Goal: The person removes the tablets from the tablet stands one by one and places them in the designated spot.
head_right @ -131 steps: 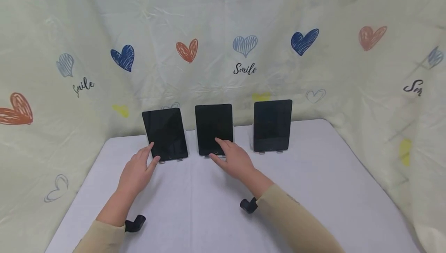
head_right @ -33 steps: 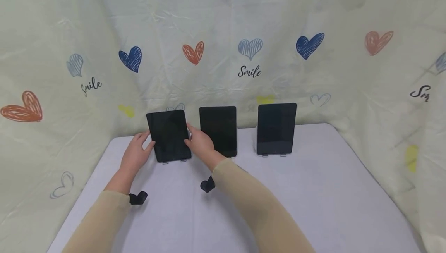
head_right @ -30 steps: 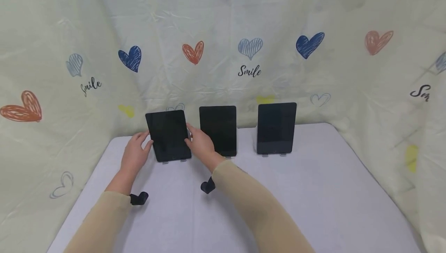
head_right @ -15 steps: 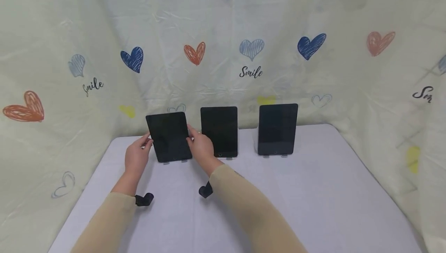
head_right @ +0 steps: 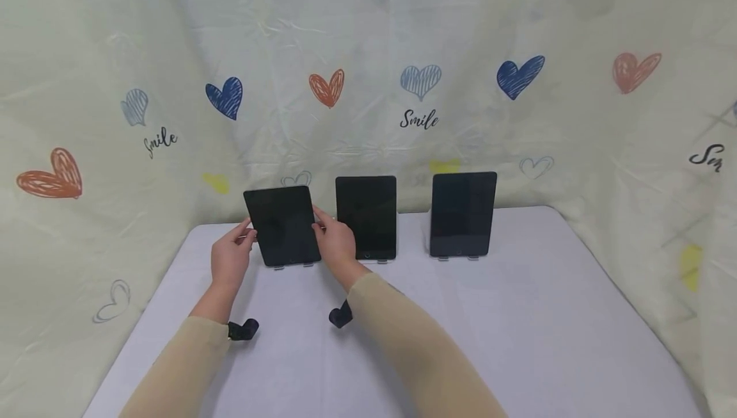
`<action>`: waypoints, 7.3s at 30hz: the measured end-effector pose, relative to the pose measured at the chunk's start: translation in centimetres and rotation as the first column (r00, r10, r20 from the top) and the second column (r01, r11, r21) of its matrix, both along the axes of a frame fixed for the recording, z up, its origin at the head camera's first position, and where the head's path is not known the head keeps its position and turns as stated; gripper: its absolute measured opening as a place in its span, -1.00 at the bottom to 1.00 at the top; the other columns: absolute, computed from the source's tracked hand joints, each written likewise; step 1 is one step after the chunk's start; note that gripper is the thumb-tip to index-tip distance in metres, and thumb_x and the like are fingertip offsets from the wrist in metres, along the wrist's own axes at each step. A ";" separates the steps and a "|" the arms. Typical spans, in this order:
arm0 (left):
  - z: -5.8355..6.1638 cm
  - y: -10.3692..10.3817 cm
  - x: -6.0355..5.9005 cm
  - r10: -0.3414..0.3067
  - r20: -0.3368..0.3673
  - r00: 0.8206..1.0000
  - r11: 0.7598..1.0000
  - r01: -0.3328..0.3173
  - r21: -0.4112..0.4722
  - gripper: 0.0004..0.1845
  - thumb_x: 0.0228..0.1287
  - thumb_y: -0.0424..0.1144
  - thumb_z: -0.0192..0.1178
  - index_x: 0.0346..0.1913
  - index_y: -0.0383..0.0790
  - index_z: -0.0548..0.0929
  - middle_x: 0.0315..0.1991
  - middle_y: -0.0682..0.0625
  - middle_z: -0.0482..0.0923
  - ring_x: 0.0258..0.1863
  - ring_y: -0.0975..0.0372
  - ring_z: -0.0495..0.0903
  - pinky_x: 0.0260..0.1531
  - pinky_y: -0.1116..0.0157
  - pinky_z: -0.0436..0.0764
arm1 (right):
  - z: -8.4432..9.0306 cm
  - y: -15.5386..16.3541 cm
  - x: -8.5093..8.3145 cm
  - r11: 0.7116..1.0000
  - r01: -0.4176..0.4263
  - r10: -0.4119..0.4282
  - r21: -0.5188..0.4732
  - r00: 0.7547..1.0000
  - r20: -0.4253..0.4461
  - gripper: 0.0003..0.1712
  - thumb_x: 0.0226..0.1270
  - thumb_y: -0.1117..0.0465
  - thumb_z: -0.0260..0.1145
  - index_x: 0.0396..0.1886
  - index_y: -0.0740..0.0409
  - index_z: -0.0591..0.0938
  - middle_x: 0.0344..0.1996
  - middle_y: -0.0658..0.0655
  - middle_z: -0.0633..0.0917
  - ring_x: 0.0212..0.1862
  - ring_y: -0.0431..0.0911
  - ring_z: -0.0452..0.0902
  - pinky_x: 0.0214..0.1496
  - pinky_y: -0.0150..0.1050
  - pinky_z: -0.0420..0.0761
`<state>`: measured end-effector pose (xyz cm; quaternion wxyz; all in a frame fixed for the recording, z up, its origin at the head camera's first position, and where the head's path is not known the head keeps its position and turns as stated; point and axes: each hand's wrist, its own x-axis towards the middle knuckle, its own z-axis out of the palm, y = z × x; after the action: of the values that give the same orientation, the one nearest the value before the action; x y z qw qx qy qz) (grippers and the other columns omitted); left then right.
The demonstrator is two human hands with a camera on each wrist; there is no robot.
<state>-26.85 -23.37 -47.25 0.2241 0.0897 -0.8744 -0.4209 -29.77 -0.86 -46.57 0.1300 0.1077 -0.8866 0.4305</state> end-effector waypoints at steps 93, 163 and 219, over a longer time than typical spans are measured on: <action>-2.4 -1.3 10.6 -0.271 0.626 0.732 0.950 0.308 0.050 -0.51 0.27 -0.42 0.23 0.26 -0.45 0.52 -0.49 0.00 0.53 -0.52 0.19 0.45 -0.51 0.27 0.46 | -2.0 2.2 10.7 0.957 -0.279 0.271 -0.082 0.749 0.605 -0.33 0.26 0.36 0.39 0.36 0.40 0.41 -0.63 0.08 0.66 -0.60 -0.09 0.62 -0.49 -0.32 0.53; -0.8 3.9 9.4 -0.241 0.510 0.826 0.970 0.222 0.100 -0.60 0.49 -0.11 0.08 0.24 -0.27 0.58 0.00 -0.18 0.63 -0.25 0.15 0.62 -0.09 0.05 0.59 | -0.1 11.1 9.8 0.983 -0.172 0.115 0.067 0.852 0.511 -0.41 0.28 0.07 0.44 0.29 0.06 0.57 -0.41 -0.02 0.63 -0.49 -0.07 0.60 -0.39 -0.23 0.49; 0.7 13.9 1.6 -0.335 0.294 0.895 0.934 0.275 0.227 -0.52 0.46 -0.05 0.11 0.37 -0.08 0.48 0.03 -0.03 0.59 -0.07 0.10 0.57 -0.16 0.14 0.61 | 2.1 17.4 3.5 0.997 0.072 -0.065 -0.009 0.949 0.308 -0.31 0.40 0.02 0.33 0.47 0.03 0.38 -0.16 0.13 0.60 -0.14 0.00 0.54 -0.27 -0.21 0.50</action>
<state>-25.28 -9.51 -46.55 -0.0023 0.0396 -0.8609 -0.5073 -26.32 16.52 -44.45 0.0064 0.0071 -0.8948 0.4463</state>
